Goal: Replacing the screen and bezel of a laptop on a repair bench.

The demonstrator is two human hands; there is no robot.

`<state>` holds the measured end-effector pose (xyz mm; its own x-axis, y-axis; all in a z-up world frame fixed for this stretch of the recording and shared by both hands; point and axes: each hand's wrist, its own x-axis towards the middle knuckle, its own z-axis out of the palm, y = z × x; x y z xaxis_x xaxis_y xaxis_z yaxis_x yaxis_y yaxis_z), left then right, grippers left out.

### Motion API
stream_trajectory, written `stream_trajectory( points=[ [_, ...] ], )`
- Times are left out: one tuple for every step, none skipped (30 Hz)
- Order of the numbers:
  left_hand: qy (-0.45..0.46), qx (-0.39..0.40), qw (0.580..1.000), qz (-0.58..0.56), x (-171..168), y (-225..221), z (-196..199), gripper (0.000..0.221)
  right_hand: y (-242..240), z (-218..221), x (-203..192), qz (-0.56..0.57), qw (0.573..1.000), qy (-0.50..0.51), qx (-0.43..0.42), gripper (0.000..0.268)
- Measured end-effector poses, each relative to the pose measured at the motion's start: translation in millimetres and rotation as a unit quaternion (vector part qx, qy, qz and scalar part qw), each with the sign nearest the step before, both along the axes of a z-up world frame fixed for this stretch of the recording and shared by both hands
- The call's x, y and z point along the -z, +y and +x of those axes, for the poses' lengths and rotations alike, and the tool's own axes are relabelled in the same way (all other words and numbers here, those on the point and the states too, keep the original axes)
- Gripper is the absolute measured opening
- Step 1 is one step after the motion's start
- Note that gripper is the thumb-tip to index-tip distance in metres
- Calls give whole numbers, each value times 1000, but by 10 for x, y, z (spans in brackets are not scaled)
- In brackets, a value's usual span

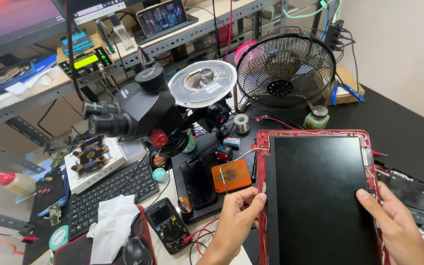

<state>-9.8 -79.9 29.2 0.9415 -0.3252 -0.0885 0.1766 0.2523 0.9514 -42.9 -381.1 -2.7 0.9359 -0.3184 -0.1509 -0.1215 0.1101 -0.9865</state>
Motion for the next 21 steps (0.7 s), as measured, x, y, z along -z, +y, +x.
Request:
stream_trajectory(
  points=[
    [3, 1, 1000, -1, 0, 0, -1, 23, 46, -16, -67, -1, 1000, 3, 1, 51],
    [-5, 0, 1000, -4, 4, -7, -7, 23, 87, -36, -136, 7, 1000, -2, 3, 51],
    [-13, -2, 1000, -8, 8, -14, -11, 24, 127, -54, -205, 15, 1000, -6, 5, 50],
    [-10, 1, 1000, -8, -67, -20, -24, 24, 141, -65, -239, 14, 1000, -4, 7, 50],
    [1, 1, 1000, 1, -144, -24, -37, 22, 156, -77, -276, 24, 999, 8, 21, 49],
    [10, -1, 1000, 11, -228, -22, -45, 21, 176, -73, -318, 34, 999, 18, 33, 47],
    [12, 0, 1000, 11, -238, -16, -48, 21, 153, -76, -299, 34, 999, 20, 33, 47],
    [10, 14, 1000, 7, -254, -5, -42, 19, 135, -64, -282, 21, 999, 17, 36, 47],
    [8, 29, 1000, 3, -272, 7, -38, 17, 118, -53, -268, 9, 999, 14, 38, 47],
    [9, 29, 1000, 3, -265, 20, -32, 17, 123, -48, -283, 9, 999, 15, 38, 47],
    [29, 42, 999, -12, -258, 32, -25, 17, 127, -43, -299, 3, 999, 32, 43, 48],
    [49, 57, 997, -27, -255, 42, -12, 17, 129, -35, -317, -2, 998, 48, 49, 48],
    [49, 57, 997, -27, -259, 50, -2, 17, 111, -29, -299, -2, 998, 48, 49, 48],
    [62, 59, 996, -21, -264, 60, 5, 17, 95, -23, -282, 4, 998, 44, 40, 49],
    [75, 61, 995, -15, -270, 70, 12, 18, 78, -19, -265, 10, 999, 41, 32, 51],
    [74, 62, 995, -15, -245, 74, 19, 18, 59, -10, -231, 10, 999, 40, 32, 51],
    [76, 68, 995, -22, -221, 79, 26, 19, 40, -1, -196, 8, 999, 41, 32, 53],
    [79, 73, 994, -30, -193, 86, 28, 21, 23, 4, -159, 6, 999, 44, 32, 54],
    [79, 73, 994, -29, -152, 81, 35, 21, 37, 7, -184, 6, 999, 43, 32, 54],
    [63, 72, 995, -35, -107, 74, 36, 20, 49, 2, -206, 12, 999, 41, 22, 55],
    [48, 72, 995, -41, -61, 67, 37, 21, 61, -2, -227, 18, 999, 38, 12, 56]
  ],
)
